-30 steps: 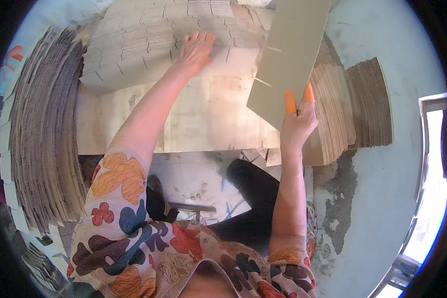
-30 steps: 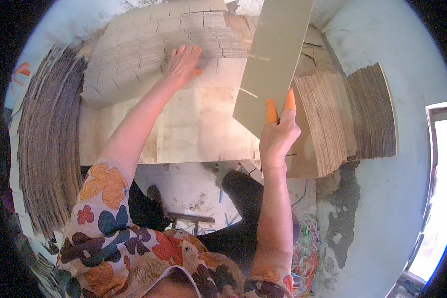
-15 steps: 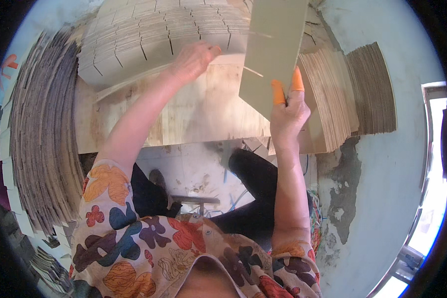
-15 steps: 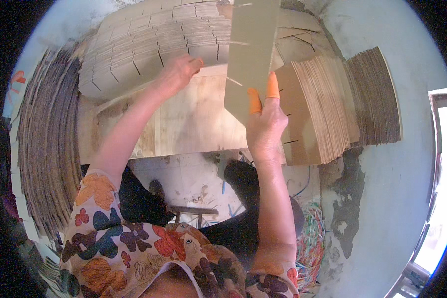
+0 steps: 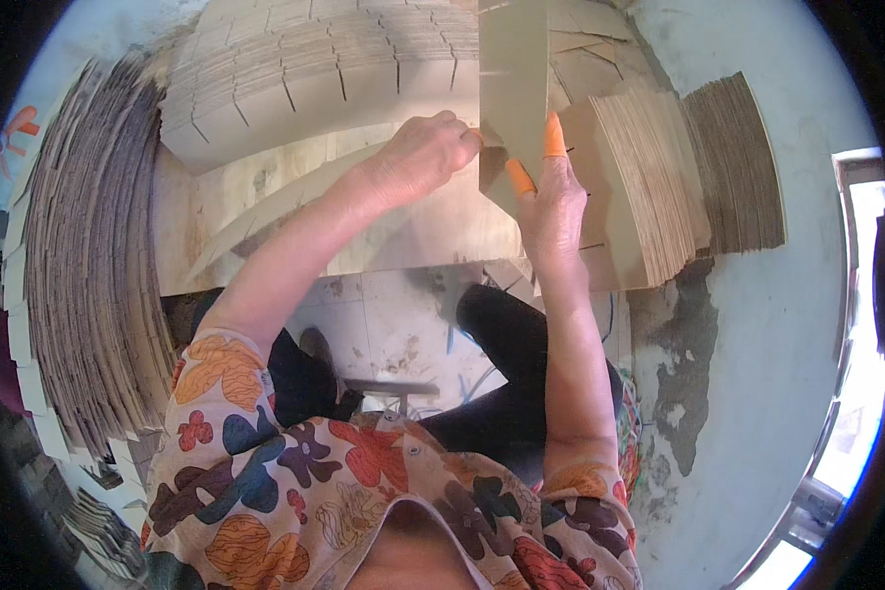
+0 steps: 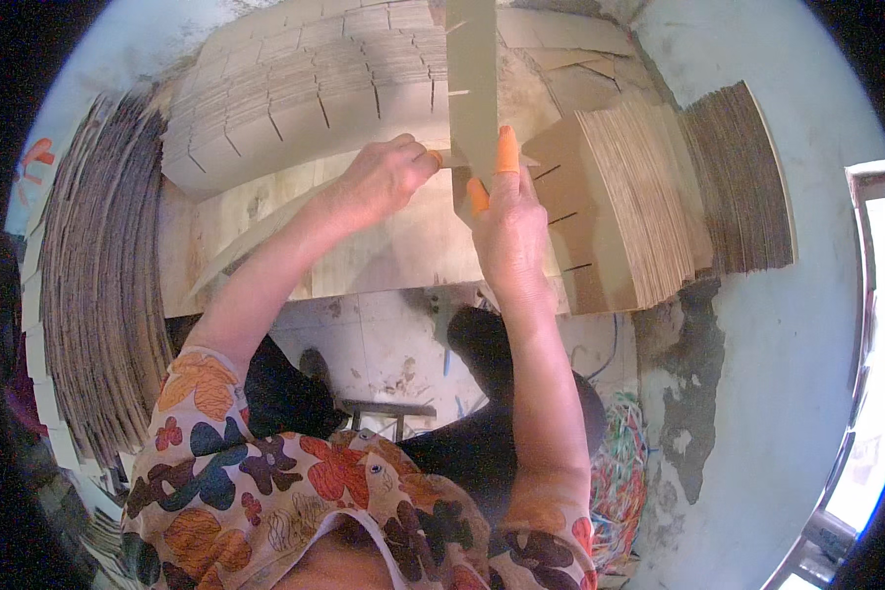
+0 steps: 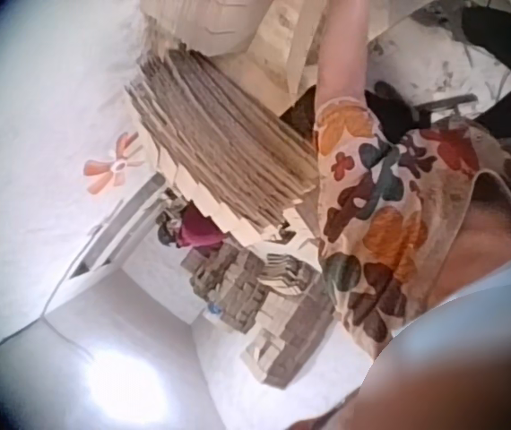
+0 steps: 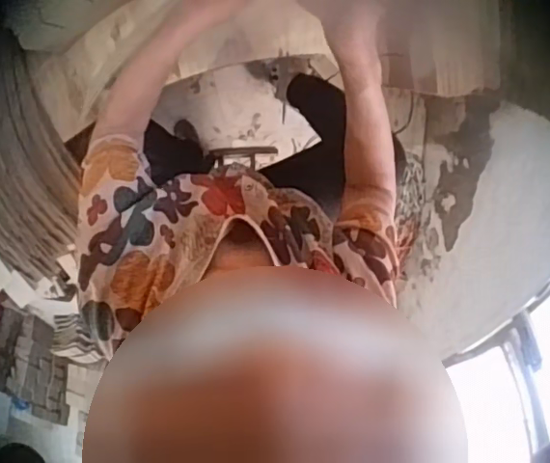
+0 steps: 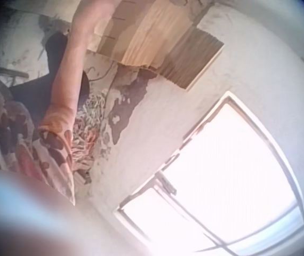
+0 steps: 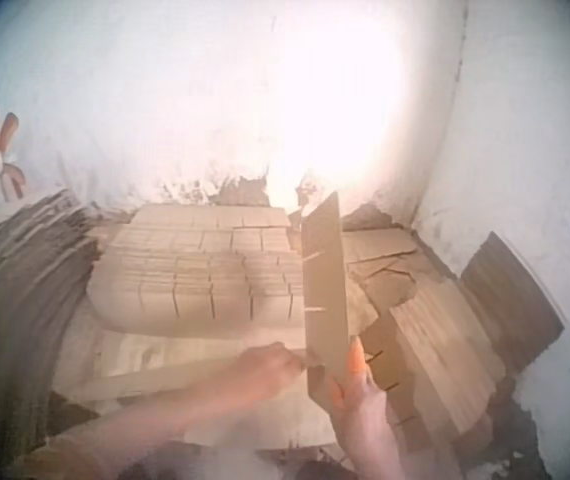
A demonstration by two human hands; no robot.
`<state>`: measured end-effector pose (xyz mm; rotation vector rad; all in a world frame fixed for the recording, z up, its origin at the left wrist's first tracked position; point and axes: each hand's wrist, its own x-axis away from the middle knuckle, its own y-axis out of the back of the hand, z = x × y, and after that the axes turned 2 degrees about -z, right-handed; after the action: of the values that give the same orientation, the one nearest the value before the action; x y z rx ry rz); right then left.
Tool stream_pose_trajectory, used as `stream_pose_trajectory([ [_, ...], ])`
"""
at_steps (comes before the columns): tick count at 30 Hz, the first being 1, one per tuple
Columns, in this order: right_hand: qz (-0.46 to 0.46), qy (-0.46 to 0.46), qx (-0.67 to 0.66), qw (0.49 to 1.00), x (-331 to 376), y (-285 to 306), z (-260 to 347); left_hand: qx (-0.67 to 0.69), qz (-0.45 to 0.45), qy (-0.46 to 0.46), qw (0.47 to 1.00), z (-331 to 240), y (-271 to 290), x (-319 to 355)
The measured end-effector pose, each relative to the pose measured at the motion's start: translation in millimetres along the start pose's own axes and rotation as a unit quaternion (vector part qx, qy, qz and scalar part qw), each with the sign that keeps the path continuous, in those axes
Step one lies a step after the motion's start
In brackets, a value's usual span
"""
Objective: The person sits on the floor and repeatedly picks up flat cardboard sheets with pre-cut slots, then inserts them into a growing stack of similar dividers. The person aligns and slides each piece into the existing structure, building a multi-compartment cardboard organizer.
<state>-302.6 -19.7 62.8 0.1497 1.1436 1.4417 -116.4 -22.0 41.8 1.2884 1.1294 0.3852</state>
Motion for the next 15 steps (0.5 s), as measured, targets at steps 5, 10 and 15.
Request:
stream_pose_trajectory([
  [5,0.049,-0.032,0.036,0.998,4,-4,-6,-0.016,0.001,0.012,1.000,-16,4,7],
  [10,0.043,-0.046,0.042,0.997,4,-2,-13,-0.028,0.004,0.029,0.999,-12,7,12],
  [15,0.046,-0.040,-0.011,0.998,7,-2,0,-0.010,0.018,0.026,0.999,-13,7,17],
])
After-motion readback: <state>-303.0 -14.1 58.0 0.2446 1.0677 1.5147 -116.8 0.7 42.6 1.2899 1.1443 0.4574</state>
